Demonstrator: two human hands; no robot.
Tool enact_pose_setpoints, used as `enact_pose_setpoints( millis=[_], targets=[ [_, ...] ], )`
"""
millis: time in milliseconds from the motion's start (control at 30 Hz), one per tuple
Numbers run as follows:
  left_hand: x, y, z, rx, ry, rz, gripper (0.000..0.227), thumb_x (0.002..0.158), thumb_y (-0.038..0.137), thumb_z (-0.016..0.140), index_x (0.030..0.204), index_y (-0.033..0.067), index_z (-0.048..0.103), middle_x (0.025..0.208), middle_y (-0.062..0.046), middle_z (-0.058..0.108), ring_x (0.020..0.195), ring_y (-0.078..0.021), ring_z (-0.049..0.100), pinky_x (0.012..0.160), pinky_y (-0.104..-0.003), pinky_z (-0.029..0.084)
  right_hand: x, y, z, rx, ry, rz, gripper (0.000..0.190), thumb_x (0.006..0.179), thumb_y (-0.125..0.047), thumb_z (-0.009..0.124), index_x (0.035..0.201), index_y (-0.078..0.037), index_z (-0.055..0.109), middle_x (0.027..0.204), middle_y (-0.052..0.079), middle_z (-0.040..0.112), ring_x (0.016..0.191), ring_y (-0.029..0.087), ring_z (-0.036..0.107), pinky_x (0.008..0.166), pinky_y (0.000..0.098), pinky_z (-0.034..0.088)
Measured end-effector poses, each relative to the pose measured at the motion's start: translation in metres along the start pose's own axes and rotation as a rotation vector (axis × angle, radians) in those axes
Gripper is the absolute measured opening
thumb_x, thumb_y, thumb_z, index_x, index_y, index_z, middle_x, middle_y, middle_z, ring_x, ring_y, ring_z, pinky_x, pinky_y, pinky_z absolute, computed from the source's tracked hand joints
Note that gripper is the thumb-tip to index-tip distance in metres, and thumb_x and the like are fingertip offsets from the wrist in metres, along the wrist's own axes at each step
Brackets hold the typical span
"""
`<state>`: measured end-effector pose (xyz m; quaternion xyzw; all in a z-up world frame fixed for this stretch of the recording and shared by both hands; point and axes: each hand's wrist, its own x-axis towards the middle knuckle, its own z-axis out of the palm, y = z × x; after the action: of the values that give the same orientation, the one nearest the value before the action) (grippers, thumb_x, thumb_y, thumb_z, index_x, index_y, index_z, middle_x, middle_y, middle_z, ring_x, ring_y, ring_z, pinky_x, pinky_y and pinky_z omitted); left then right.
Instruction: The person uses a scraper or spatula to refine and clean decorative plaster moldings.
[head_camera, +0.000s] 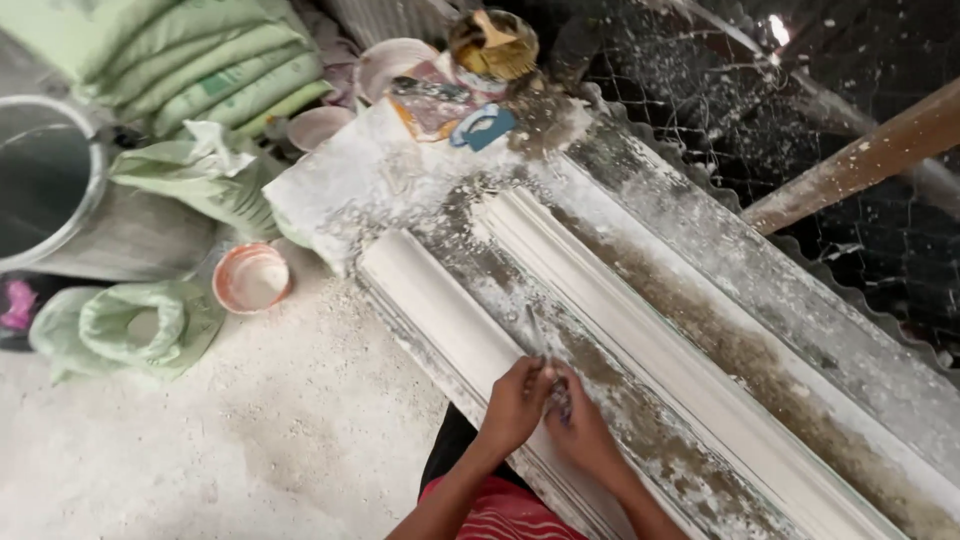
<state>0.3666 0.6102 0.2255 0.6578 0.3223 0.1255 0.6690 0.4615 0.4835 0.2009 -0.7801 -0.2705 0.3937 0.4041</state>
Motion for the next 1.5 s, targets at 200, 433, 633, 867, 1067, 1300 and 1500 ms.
enact_pose_setpoints(
  millis=[200, 433, 633, 867, 1067, 1300, 1500],
  targets=[
    [0.151, 0.035, -0.013, 0.635, 0.158, 0.491, 0.050, 0.103, 0.021, 0.059, 0.144, -0.0062, 0.049, 0.133, -0.030, 0.060, 0.122, -0.0458, 0.056, 0.105, -0.052, 0.045, 0.117, -0.056, -0.091, -0.359, 0.290, 0.053, 0.049, 0.096, -0.037, 0.065, 0.142, -0.023, 0.062, 0.109, 0.013, 0.077, 0.092, 0.027, 0.075, 0.083, 0.0402, 0.057],
    [0.293, -0.007, 0.027, 1.217, -0.072, 0.673, 0.072, 0.060, 0.031, 0.071, 0.126, 0.0040, 0.064, 0.123, -0.021, 0.065, 0.120, -0.0353, 0.058, 0.091, -0.047, 0.046, 0.226, -0.058, -0.158, -0.802, 0.164, 0.090, 0.045, 0.096, -0.042, 0.062, 0.140, -0.029, 0.062, 0.115, 0.008, 0.075, 0.096, 0.033, 0.073, 0.080, 0.0479, 0.059],
    [0.329, -0.011, 0.020, 1.106, -0.131, 0.788, 0.011, 0.089, 0.016, 0.067, 0.086, 0.0090, 0.074, 0.090, -0.009, 0.071, 0.098, -0.0243, 0.061, 0.090, -0.040, 0.046, 0.260, -0.064, -0.176, -0.876, -0.102, 0.219, 0.049, 0.090, -0.045, 0.060, 0.138, -0.037, 0.064, 0.114, 0.000, 0.079, 0.087, 0.027, 0.077, 0.082, 0.0422, 0.061],
    [0.398, 0.029, -0.105, 1.359, -0.133, 0.567, 0.008, 0.087, 0.011, 0.067, 0.091, 0.0098, 0.075, 0.093, -0.010, 0.072, 0.098, -0.0234, 0.062, 0.090, -0.042, 0.046, 0.360, -0.141, -0.097, -0.740, -0.049, 0.079, 0.041, 0.097, -0.042, 0.062, 0.136, -0.028, 0.065, 0.103, 0.007, 0.079, 0.082, 0.028, 0.075, 0.080, 0.0437, 0.059],
    [0.356, 0.042, -0.123, 0.848, 0.189, 0.615, 0.036, 0.102, 0.025, 0.056, 0.130, 0.0038, 0.060, 0.125, -0.020, 0.065, 0.121, -0.0326, 0.056, 0.100, -0.052, 0.043, 0.340, -0.168, -0.084, -0.813, 0.103, -0.019, 0.043, 0.097, -0.036, 0.061, 0.138, -0.025, 0.058, 0.114, 0.008, 0.074, 0.082, 0.035, 0.074, 0.073, 0.0477, 0.059],
    [0.304, -0.001, -0.077, -0.328, -0.043, -0.186, 0.047, 0.109, 0.042, 0.043, 0.133, 0.0031, 0.058, 0.116, -0.016, 0.066, 0.105, -0.0247, 0.061, 0.095, -0.037, 0.050, 0.285, -0.143, -0.033, -0.610, 0.232, -0.005, 0.058, 0.093, -0.025, 0.063, 0.148, -0.014, 0.046, 0.130, 0.020, 0.062, 0.095, 0.039, 0.071, 0.079, 0.0490, 0.059],
    [0.282, -0.012, -0.107, -0.534, 0.118, -0.142, 0.045, 0.106, 0.045, 0.045, 0.121, 0.0041, 0.054, 0.108, -0.009, 0.072, 0.093, -0.0177, 0.069, 0.081, -0.032, 0.056, 0.247, -0.105, 0.020, -0.215, 0.166, -0.462, 0.069, 0.092, -0.017, 0.069, 0.154, -0.008, 0.040, 0.145, 0.018, 0.047, 0.130, 0.032, 0.055, 0.107, 0.0408, 0.049]
  ],
)
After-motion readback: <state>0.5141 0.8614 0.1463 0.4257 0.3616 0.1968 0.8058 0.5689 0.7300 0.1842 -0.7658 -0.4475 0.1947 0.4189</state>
